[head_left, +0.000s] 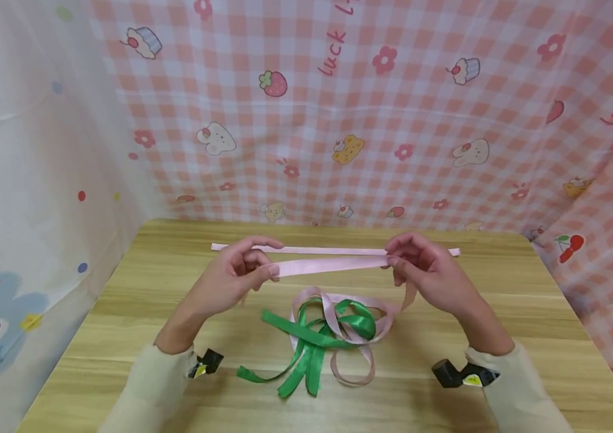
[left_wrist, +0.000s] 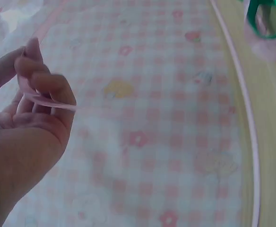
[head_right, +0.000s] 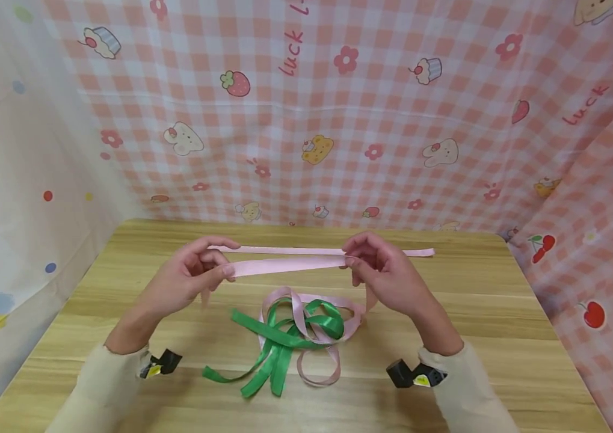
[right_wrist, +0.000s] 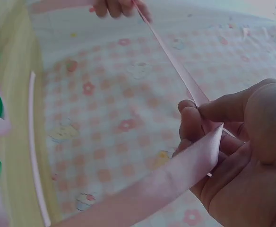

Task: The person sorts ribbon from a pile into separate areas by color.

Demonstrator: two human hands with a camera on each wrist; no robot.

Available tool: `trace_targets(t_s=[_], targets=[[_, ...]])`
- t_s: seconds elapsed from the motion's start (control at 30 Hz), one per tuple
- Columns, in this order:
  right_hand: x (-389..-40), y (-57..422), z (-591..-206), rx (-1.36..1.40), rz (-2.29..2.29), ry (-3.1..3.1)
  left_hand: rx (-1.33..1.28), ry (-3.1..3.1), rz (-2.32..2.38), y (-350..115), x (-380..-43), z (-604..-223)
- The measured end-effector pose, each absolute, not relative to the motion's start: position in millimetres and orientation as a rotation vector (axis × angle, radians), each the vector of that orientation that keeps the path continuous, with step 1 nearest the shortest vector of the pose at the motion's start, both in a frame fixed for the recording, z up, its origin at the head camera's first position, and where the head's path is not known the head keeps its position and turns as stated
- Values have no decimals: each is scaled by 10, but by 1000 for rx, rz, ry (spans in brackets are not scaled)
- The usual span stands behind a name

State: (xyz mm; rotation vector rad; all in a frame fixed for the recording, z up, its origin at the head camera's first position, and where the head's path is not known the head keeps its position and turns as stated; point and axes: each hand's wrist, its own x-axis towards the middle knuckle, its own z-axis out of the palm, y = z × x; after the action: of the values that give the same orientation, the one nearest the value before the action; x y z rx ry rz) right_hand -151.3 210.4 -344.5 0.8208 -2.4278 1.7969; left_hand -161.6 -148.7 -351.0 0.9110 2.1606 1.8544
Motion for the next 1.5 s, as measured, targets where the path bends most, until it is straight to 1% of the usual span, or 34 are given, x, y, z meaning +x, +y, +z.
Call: trace_targets(t_s=[0.2, 0.37, 0.6, 0.7, 0.77, 0.9, 0.97, 1.07, 1.2, 1.43, 1.5], targets=[[-1503, 2333, -3352, 808, 1770, -2406, 965, 2092, 1908, -1869, -1631, -3416], [-1480, 2591, -3321, 802, 1697, -2482, 980, 2034, 1851, -2240, -1630, -3443], [-1487, 2912, -3394, 799, 1768, -2559, 684, 2257, 1684, -2625, -1607, -3551], [-1478, 2991, -3449, 816, 1769, -2579, 668, 2242, 1670, -2729, -1623, -3628], [-1478, 3046, -3486, 877, 1760, -2600, 658, 2217, 1675, -2792, -1633, -3676], [-1474, 3182, -3565, 994, 1738, -2678, 576, 2292, 1652, -2885, -1656, -3770], [-1475, 3261, -3623, 992, 1750, -2711, 526, 2320, 1662, -2923, -1670, -3818], [-1491, 3389, -3736, 951, 1809, -2723, 479, 2279, 1725, -2977, -1688, -3902], [-1510, 3567, -3916, 830, 1892, -2752, 394, 2230, 1773, -3016, -1712, -4054], [-1602, 3768, -4192, 298, 1867, -2822, 158, 2290, 1745, -3057, -1813, -4277], [-1656, 3798, -4270, 211, 1927, -2759, 113, 2267, 1769, -3074, -1861, -4335]])
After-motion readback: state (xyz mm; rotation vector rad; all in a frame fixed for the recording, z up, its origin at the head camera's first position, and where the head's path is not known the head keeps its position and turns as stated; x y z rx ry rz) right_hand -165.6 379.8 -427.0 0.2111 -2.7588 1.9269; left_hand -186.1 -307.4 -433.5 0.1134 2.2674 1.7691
